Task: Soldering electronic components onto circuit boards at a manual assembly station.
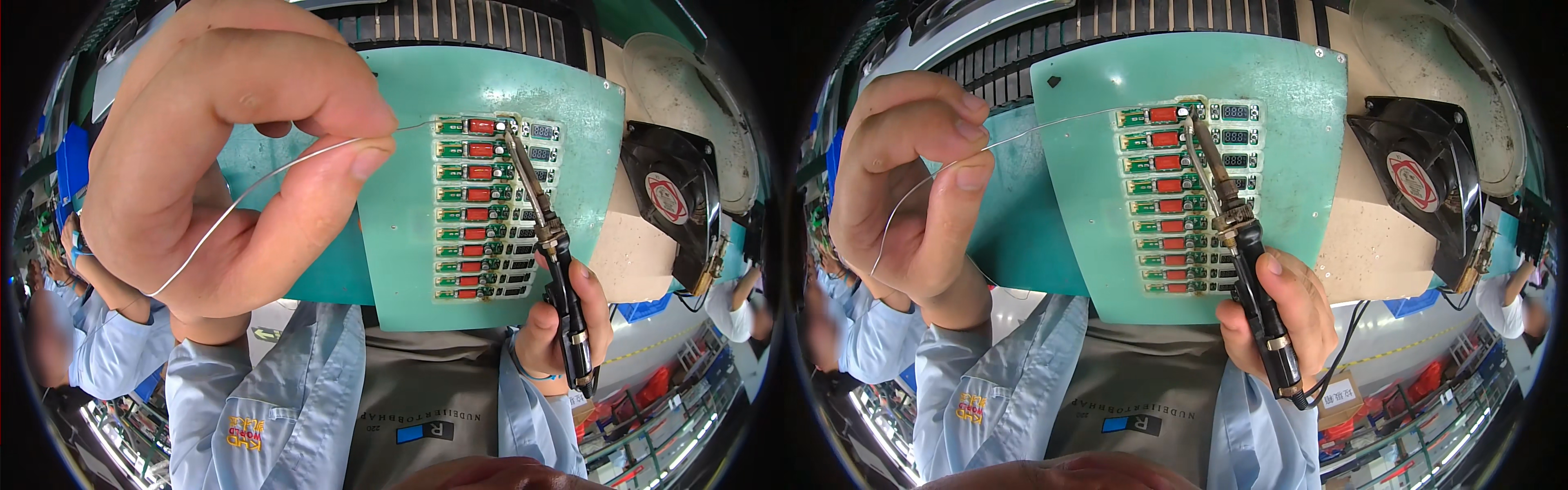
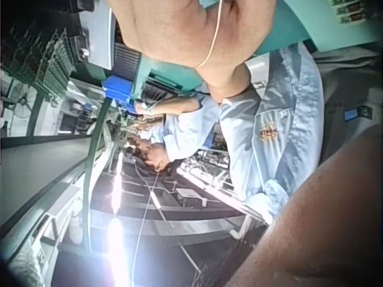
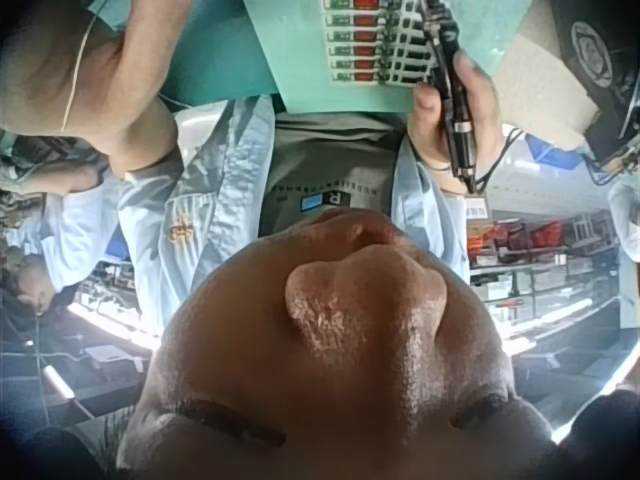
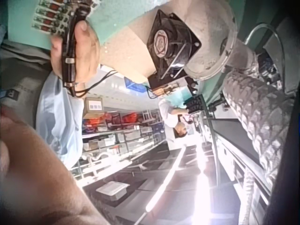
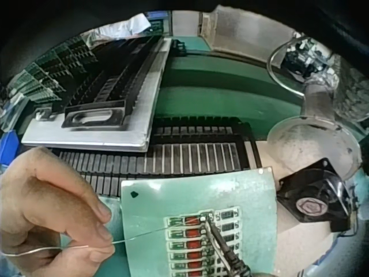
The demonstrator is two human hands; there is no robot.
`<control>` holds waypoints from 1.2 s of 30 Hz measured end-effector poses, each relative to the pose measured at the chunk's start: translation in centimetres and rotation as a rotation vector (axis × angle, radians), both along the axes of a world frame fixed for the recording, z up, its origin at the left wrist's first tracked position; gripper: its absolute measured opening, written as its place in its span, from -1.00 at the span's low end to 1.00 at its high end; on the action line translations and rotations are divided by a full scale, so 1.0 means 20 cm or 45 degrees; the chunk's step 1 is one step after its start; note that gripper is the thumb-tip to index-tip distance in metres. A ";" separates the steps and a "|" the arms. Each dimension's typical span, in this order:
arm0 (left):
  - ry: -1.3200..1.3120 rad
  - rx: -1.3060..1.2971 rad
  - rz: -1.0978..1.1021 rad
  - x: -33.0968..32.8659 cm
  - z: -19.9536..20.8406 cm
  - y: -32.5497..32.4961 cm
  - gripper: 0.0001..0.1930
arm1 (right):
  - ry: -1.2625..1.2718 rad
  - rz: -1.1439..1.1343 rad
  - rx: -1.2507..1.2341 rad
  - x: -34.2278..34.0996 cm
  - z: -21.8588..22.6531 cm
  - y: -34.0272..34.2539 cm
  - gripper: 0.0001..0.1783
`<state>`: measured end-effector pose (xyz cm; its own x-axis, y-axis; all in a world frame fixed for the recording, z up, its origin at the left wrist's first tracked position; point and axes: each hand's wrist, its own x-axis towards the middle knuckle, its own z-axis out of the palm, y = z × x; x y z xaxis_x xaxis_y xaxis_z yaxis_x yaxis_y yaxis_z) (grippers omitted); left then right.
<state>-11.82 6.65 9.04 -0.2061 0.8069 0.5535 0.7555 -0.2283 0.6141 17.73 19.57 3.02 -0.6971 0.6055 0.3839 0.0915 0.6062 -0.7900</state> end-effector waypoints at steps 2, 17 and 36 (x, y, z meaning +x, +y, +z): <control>-0.005 0.003 -0.004 0.00 0.00 0.00 -0.80 | -0.003 0.002 -0.004 0.00 0.01 0.00 -0.46; -0.011 -0.038 0.023 0.00 -0.02 0.01 -0.79 | -0.015 0.026 -0.010 -0.01 0.02 0.01 -0.44; -0.001 -0.037 0.003 -0.01 -0.01 -0.02 -0.80 | 0.250 0.084 -0.034 0.04 -0.05 0.03 -0.41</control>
<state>-12.02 6.28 8.78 -0.2083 0.8223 0.5295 0.7553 -0.2087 0.6213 18.58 20.09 1.96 -0.6491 0.5726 0.5008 -0.1050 0.5846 -0.8045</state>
